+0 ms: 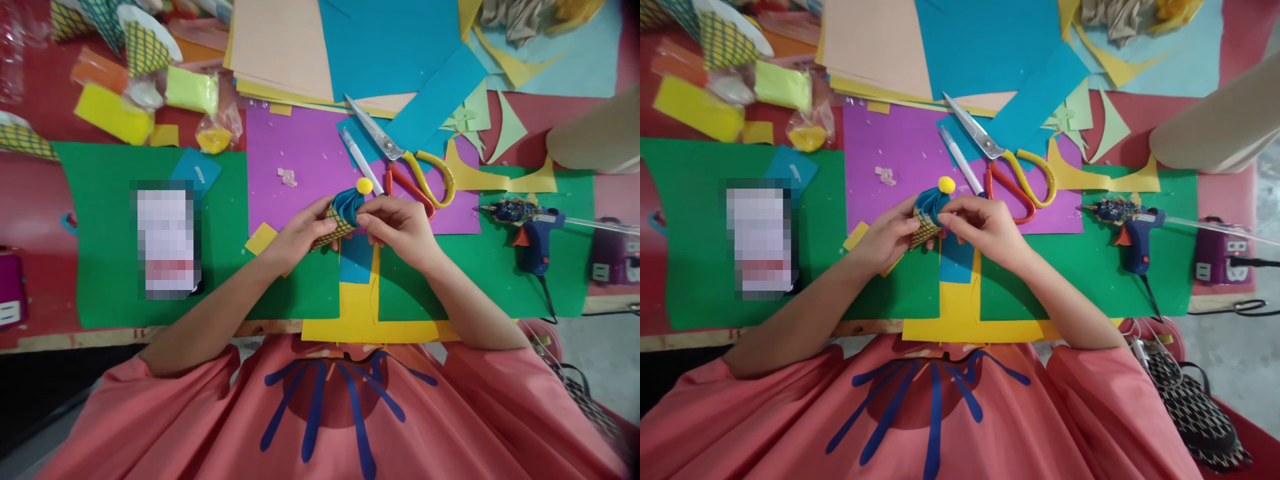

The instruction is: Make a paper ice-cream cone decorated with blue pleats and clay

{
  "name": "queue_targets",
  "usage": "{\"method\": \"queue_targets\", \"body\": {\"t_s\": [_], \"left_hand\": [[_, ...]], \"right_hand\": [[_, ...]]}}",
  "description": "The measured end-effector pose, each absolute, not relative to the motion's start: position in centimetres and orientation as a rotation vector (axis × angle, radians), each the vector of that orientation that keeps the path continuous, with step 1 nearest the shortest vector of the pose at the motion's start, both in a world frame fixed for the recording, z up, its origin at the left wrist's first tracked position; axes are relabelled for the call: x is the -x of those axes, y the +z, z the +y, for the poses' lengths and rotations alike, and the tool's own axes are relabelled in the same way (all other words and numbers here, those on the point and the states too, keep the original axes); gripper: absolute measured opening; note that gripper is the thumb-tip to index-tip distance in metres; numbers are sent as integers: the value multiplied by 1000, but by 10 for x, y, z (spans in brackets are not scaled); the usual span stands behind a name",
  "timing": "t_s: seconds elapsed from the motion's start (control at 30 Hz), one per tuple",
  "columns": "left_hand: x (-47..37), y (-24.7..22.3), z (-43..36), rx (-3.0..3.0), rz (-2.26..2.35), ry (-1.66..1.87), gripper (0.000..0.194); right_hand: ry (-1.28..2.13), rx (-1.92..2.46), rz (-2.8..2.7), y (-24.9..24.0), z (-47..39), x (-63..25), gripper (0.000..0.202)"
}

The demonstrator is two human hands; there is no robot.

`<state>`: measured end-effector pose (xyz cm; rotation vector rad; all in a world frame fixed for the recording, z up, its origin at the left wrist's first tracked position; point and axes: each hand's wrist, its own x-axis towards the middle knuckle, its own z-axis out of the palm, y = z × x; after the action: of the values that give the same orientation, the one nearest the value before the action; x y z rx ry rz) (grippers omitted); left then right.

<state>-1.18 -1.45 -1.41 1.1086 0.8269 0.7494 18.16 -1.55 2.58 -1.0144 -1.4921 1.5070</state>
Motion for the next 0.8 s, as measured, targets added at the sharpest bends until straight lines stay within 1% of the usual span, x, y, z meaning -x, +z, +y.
{"method": "queue_targets", "body": {"t_s": [0.13,0.23,0.37,0.47,0.63,0.8], "left_hand": [[10,-11,-15,-1044,827,760,41],[10,-7,-17,-967,832,739,43],[9,-1,-20,-1032,863,732,56],[8,2,-21,-1100,884,772,63],[7,6,-21,-1063,890,715,58],[8,7,-22,-1019,876,655,58]], "right_hand": [[1512,1003,-1506,26,-15,-182,32],[1488,979,-1509,26,-16,-182,24],[1326,1017,-1643,26,-17,-181,11],[1184,1032,-1735,27,-18,-181,7],[1185,1058,-1770,26,-19,-183,7],[1063,1025,-1840,27,-18,-185,9]]}}
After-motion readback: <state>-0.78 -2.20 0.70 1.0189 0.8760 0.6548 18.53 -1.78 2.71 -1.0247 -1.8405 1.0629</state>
